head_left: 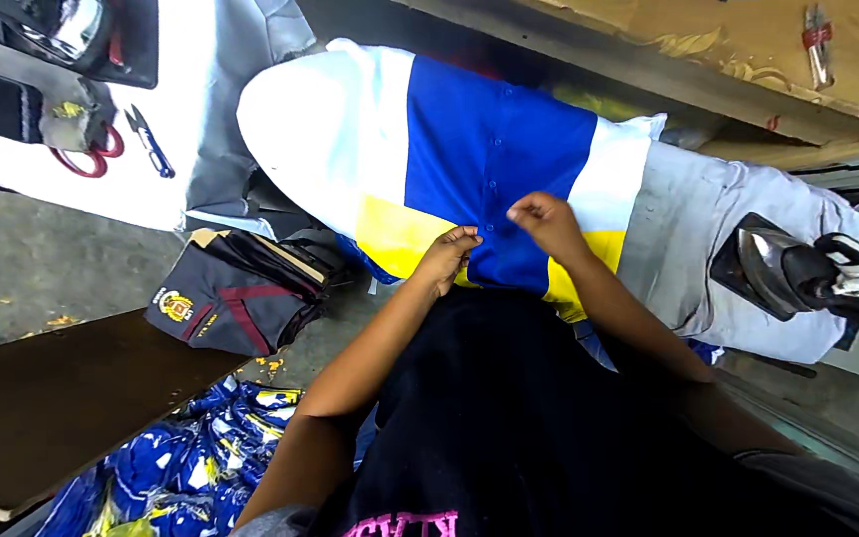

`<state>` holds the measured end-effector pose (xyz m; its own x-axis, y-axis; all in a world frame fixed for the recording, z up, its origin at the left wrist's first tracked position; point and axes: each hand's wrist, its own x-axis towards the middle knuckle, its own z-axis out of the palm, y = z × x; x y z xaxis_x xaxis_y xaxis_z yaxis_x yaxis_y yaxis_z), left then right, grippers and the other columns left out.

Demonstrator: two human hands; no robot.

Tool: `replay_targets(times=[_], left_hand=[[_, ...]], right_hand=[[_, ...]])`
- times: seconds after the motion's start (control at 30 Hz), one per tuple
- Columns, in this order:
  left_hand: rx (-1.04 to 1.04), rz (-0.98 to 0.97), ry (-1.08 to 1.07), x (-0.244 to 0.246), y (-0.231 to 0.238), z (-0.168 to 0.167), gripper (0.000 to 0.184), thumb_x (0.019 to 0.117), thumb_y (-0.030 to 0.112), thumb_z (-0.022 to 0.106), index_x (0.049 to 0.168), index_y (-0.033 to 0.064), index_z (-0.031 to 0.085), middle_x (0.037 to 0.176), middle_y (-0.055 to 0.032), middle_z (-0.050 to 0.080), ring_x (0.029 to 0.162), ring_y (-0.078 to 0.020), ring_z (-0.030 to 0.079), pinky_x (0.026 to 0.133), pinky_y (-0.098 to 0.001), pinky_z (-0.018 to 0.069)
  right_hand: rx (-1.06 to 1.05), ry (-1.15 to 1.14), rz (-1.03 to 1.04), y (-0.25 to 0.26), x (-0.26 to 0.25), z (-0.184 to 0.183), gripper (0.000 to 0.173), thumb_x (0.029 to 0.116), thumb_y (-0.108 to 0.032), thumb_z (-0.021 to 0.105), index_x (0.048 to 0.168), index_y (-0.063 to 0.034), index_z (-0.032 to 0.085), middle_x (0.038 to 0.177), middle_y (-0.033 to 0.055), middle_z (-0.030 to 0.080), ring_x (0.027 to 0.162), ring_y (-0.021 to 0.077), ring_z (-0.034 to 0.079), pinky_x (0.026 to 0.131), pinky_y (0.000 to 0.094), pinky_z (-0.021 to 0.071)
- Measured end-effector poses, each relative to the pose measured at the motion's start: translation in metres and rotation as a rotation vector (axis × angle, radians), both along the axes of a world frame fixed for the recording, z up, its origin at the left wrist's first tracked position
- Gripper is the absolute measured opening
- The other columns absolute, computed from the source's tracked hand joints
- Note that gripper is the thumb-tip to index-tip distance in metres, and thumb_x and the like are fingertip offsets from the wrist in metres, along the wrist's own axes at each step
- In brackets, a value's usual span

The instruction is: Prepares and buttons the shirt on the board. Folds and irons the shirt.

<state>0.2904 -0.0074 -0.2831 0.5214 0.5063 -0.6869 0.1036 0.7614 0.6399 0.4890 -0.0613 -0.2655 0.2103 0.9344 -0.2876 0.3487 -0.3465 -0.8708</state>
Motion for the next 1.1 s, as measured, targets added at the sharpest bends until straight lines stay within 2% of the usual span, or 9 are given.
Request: replay_targets(times=[0.17, 0.37, 0.43, 0.53, 0.8, 0.9, 1.0, 1.1], left_hand=[[0.090, -0.024, 0.016, 0.000, -0.004, 0.001, 0.011, 0.1030, 0.005, 0.054, 0.109, 0.0042, 0.063, 0.087, 0.0008, 0.063, 0.072, -0.0044, 0.058, 0.066, -0.0213, 0.0496], [0.089, -0.022, 0.020, 0.001, -0.005, 0.002, 0.011, 0.1037, 0.005, 0.053, 0.109, 0.0032, 0.063, 0.089, -0.0004, 0.063, 0.076, -0.0065, 0.061, 0.071, -0.0246, 0.0531], [0.085, -0.002, 0.024, 0.002, -0.005, 0.003, 0.009, 0.1036, 0.005, 0.054, 0.108, 0.0031, 0.062, 0.087, -0.0001, 0.063, 0.075, -0.0060, 0.061, 0.071, -0.0238, 0.0531], [0.096, 0.016, 0.031, 0.005, -0.005, 0.002, 0.008, 0.1033, 0.006, 0.056, 0.106, 0.0022, 0.062, 0.086, -0.0004, 0.064, 0.075, -0.0060, 0.062, 0.071, -0.0236, 0.0536], [0.219, -0.028, 0.106, 0.006, -0.007, -0.005, 0.008, 0.1034, 0.008, 0.058, 0.106, 0.0013, 0.060, 0.087, -0.0019, 0.061, 0.076, -0.0063, 0.059, 0.072, -0.0244, 0.0513], [0.354, -0.093, 0.155, 0.007, -0.007, -0.007, 0.011, 0.1034, 0.008, 0.058, 0.107, -0.0016, 0.060, 0.086, -0.0037, 0.059, 0.076, -0.0072, 0.057, 0.074, -0.0259, 0.0498], [0.611, -0.213, 0.223, 0.006, -0.008, -0.009, 0.015, 0.1039, 0.010, 0.056, 0.105, -0.0051, 0.059, 0.083, -0.0070, 0.057, 0.074, -0.0100, 0.054, 0.073, -0.0285, 0.0478], [0.829, -0.323, 0.307, 0.007, -0.010, -0.011, 0.018, 0.1033, 0.009, 0.052, 0.102, -0.0081, 0.059, 0.090, -0.0169, 0.059, 0.081, -0.0234, 0.059, 0.078, -0.0403, 0.0500]], right_hand=[[-0.007, 0.005, 0.056, -0.003, -0.020, -0.008, 0.014, 0.0973, -0.010, 0.068, 0.100, 0.0018, 0.074, 0.099, 0.0121, 0.066, 0.085, 0.0123, 0.062, 0.080, 0.0271, 0.0527], [-0.059, -0.026, 0.148, -0.003, -0.019, -0.003, 0.021, 0.1031, -0.010, 0.058, 0.108, 0.0029, 0.074, 0.109, 0.0157, 0.069, 0.099, 0.0188, 0.063, 0.090, 0.0344, 0.0501], [-0.070, -0.002, 0.174, -0.003, -0.019, -0.001, 0.019, 0.1016, -0.007, 0.060, 0.111, 0.0039, 0.073, 0.111, 0.0169, 0.067, 0.098, 0.0188, 0.063, 0.089, 0.0328, 0.0519], [-0.051, 0.000, 0.157, -0.005, -0.021, -0.004, 0.016, 0.0986, -0.006, 0.065, 0.109, 0.0044, 0.073, 0.109, 0.0166, 0.067, 0.093, 0.0173, 0.064, 0.085, 0.0298, 0.0541], [-0.025, -0.090, 0.146, -0.002, -0.027, -0.007, 0.018, 0.1018, -0.005, 0.059, 0.106, 0.0040, 0.073, 0.106, 0.0164, 0.067, 0.094, 0.0195, 0.063, 0.086, 0.0331, 0.0515], [-0.064, -0.111, 0.173, -0.001, -0.029, -0.002, 0.019, 0.1026, -0.005, 0.057, 0.108, 0.0050, 0.072, 0.109, 0.0183, 0.067, 0.096, 0.0230, 0.063, 0.088, 0.0371, 0.0515], [-0.095, -0.122, 0.169, -0.001, -0.030, 0.002, 0.019, 0.1030, -0.005, 0.057, 0.109, 0.0054, 0.072, 0.109, 0.0187, 0.066, 0.096, 0.0239, 0.063, 0.089, 0.0377, 0.0515], [-0.115, -0.121, 0.145, -0.003, -0.033, 0.001, 0.019, 0.1030, -0.005, 0.057, 0.110, 0.0057, 0.071, 0.111, 0.0193, 0.066, 0.098, 0.0246, 0.064, 0.090, 0.0382, 0.0519]])
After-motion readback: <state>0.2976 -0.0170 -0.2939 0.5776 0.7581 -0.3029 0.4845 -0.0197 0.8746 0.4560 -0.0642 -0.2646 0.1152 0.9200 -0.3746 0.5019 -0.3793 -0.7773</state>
